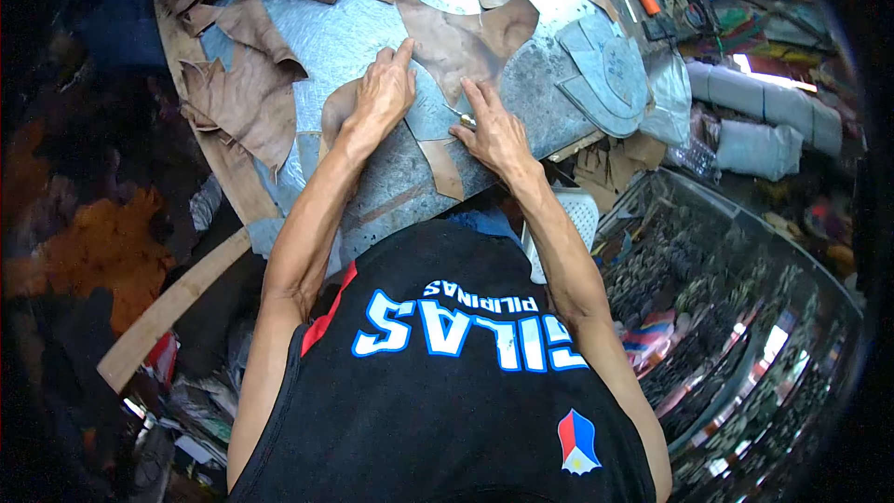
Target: Cutting out leather shoe components using templates and a utility knife.
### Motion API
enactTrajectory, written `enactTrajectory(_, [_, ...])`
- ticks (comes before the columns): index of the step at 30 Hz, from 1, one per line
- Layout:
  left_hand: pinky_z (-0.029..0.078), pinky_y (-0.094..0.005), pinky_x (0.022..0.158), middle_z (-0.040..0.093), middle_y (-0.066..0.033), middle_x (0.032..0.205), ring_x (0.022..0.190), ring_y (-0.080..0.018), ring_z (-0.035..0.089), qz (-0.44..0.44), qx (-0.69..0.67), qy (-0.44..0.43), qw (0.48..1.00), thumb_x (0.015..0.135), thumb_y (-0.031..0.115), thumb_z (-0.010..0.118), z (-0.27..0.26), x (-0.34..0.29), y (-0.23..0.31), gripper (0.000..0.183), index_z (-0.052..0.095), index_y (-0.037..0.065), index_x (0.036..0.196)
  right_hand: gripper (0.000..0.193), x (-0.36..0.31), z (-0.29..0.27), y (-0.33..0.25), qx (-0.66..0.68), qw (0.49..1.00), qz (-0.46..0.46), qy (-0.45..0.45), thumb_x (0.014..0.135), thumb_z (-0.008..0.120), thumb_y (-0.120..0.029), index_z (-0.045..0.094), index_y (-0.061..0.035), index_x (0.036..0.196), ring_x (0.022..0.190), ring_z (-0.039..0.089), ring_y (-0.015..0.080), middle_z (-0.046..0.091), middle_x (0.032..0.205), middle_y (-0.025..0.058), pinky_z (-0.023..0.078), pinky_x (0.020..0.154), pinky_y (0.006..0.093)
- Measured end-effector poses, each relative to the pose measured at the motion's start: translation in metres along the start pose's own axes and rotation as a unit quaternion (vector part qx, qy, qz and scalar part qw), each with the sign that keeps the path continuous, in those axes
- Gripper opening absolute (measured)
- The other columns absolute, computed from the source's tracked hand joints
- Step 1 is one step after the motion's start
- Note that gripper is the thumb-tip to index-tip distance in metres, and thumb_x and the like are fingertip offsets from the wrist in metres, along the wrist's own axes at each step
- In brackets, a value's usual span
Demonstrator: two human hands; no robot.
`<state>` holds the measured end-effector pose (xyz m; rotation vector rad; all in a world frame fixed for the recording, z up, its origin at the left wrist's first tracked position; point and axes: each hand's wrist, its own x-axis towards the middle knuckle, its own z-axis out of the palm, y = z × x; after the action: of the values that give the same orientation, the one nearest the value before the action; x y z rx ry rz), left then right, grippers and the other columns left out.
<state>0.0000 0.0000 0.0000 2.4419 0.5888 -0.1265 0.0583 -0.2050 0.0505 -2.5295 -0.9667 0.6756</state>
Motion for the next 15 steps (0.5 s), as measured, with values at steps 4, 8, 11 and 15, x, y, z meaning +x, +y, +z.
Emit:
enactTrajectory(4, [0.050, -0.0476, 0.087, 0.062, -0.0279, 0.108, 0.098, -0.0447, 0.062, 0.020, -0.136, 0.120, 0.983, 0.085, 0.021, 0.064, -0.003, 0.010, -0.014, 0.057, 0.048, 0.005, 0.138, 0.066, 0.009, -0.004, 0.015, 0.012, 0.999, -0.035, 0.013, 0.080, 0.073, -0.021, 0.043, -0.0071, 0.137, 0.107, 0.057, 0.0419, 0.051, 0.126, 0.0217, 0.049, 0.089, 0.0470])
enactTrajectory(8, [0.052, -0.0364, 0.072, 0.065, -0.0198, 0.096, 0.083, -0.0277, 0.063, -0.095, -0.317, 0.093, 0.939, 0.090, 0.021, 0.062, -0.011, 0.014, -0.019, 0.054, 0.048, 0.002, 0.138, 0.026, 0.032, -0.016, 0.059, 0.196, 0.980, -0.027, 0.004, 0.081, 0.069, -0.012, 0.065, -0.0020, 0.105, 0.079, 0.064, 0.0290, 0.064, 0.085, 0.0129, 0.051, 0.071, 0.0396])
enactTrajectory(11, [0.050, -0.0256, 0.066, 0.064, -0.0102, 0.097, 0.079, -0.0131, 0.059, -0.185, -0.460, 0.053, 0.867, 0.092, 0.029, 0.063, -0.010, 0.008, -0.016, 0.056, 0.047, 0.001, 0.139, 0.022, 0.029, -0.048, 0.090, 0.368, 0.924, 0.094, -0.044, 0.084, 0.069, -0.014, 0.065, -0.0046, 0.103, 0.059, 0.056, 0.0100, 0.060, 0.069, 0.0010, 0.046, 0.054, 0.0257])
enactTrajectory(15, [0.050, -0.0270, 0.067, 0.065, -0.0114, 0.097, 0.077, -0.0145, 0.060, -0.218, -0.382, 0.080, 0.895, 0.088, 0.030, 0.068, -0.006, 0.002, -0.007, 0.060, 0.049, 0.000, 0.137, 0.018, 0.036, -0.067, 0.135, 0.442, 0.887, 0.123, 0.057, 0.088, 0.067, -0.014, 0.060, -0.0043, 0.102, 0.049, 0.051, 0.0073, 0.060, 0.065, 0.0018, 0.039, 0.043, 0.0210])
